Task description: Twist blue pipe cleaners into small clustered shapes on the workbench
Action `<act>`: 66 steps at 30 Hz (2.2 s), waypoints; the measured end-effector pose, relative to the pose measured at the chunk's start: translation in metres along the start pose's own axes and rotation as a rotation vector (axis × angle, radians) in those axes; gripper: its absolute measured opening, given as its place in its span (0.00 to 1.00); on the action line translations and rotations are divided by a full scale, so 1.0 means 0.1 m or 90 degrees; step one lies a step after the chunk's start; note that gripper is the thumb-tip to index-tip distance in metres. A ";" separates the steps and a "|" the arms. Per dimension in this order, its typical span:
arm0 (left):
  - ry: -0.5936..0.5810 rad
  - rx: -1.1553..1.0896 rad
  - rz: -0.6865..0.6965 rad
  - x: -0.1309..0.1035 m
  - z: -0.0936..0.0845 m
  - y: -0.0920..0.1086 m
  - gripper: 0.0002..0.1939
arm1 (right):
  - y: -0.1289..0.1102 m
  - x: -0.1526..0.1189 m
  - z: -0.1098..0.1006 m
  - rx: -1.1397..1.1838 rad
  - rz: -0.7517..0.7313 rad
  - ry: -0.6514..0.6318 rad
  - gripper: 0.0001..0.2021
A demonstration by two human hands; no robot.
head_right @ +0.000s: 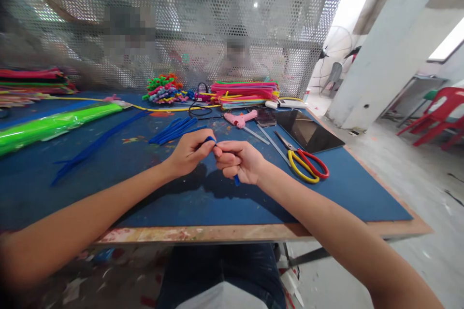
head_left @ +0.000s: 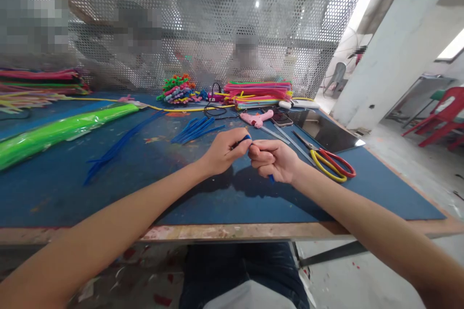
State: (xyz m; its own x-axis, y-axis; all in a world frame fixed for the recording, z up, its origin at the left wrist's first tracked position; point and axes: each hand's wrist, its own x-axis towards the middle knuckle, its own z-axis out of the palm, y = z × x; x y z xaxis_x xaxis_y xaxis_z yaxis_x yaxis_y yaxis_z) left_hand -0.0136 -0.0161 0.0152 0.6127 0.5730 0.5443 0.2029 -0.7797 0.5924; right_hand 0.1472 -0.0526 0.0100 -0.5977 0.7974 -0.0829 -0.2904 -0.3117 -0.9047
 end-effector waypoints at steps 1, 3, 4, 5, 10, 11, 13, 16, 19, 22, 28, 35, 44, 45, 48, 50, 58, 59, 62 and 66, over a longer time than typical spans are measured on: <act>-0.001 -0.036 -0.026 0.00 0.01 -0.03 0.16 | 0.02 0.01 0.00 -0.017 -0.014 0.018 0.09; -0.017 -0.146 -0.113 0.00 0.04 -0.10 0.19 | 0.05 0.03 -0.03 -0.130 -0.081 0.086 0.10; -0.024 -0.211 -0.165 0.00 0.05 -0.15 0.22 | 0.06 0.04 -0.05 -0.234 -0.137 0.135 0.10; -0.026 -0.274 -0.219 0.01 0.06 -0.19 0.25 | 0.06 0.04 -0.09 -0.369 -0.209 0.189 0.11; -0.109 -0.483 -0.457 0.05 0.08 -0.24 0.31 | 0.02 0.00 -0.26 -1.122 -0.521 0.340 0.12; -0.118 -0.505 -0.483 0.05 0.09 -0.21 0.29 | 0.01 0.00 -0.27 -1.216 -0.532 0.340 0.13; -0.094 -0.529 -0.492 0.05 0.11 -0.15 0.23 | 0.00 0.00 -0.28 -1.341 -0.526 0.325 0.14; -0.038 -0.459 -0.418 0.01 0.14 -0.09 0.16 | 0.02 0.02 -0.25 -1.399 -0.509 0.277 0.14; -0.040 -0.281 -0.304 -0.02 0.15 -0.09 0.15 | 0.08 0.03 -0.21 -1.308 -0.487 0.254 0.13; -0.058 -0.076 -0.159 -0.03 0.09 -0.12 0.14 | 0.09 0.01 -0.15 -1.042 -0.431 0.258 0.14; -0.173 0.171 0.071 0.00 -0.10 -0.16 0.13 | -0.01 -0.03 -0.14 -0.282 -0.021 0.069 0.08; -0.040 -0.036 -0.027 -0.04 0.01 -0.15 0.13 | 0.05 0.02 -0.15 0.031 0.058 -0.054 0.06; 0.062 -0.526 -0.258 0.01 0.22 -0.17 0.14 | 0.20 0.12 -0.06 -0.058 -0.177 0.171 0.11; 0.066 -0.532 -0.262 0.02 0.22 -0.17 0.14 | 0.20 0.12 -0.08 -0.052 -0.158 0.174 0.11; 0.090 -0.522 -0.276 0.03 0.21 -0.18 0.16 | 0.17 0.12 -0.13 -0.021 -0.103 0.170 0.12; 0.104 -0.511 -0.278 0.03 0.21 -0.19 0.16 | 0.16 0.12 -0.16 -0.040 -0.102 0.162 0.12; 0.144 -0.385 -0.310 0.03 0.18 -0.24 0.16 | 0.10 0.07 -0.17 -0.707 -0.323 0.324 0.07; 0.141 -0.355 -0.307 0.03 0.17 -0.25 0.15 | 0.09 0.06 -0.17 -0.786 -0.369 0.342 0.06; 0.095 -0.284 -0.295 0.05 0.13 -0.28 0.14 | 0.06 0.04 -0.19 -0.940 -0.463 0.355 0.05; 0.014 -0.266 -0.298 0.08 0.07 -0.30 0.13 | 0.02 0.03 -0.26 -1.002 -0.526 0.351 0.03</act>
State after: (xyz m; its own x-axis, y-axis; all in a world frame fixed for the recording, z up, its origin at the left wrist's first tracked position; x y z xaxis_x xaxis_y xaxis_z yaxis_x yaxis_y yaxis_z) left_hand -0.0094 0.0095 -0.0026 0.5147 0.8383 0.1798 0.1281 -0.2826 0.9507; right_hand 0.1646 -0.0375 -0.0027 -0.3107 0.6357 0.7067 0.7205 0.6424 -0.2611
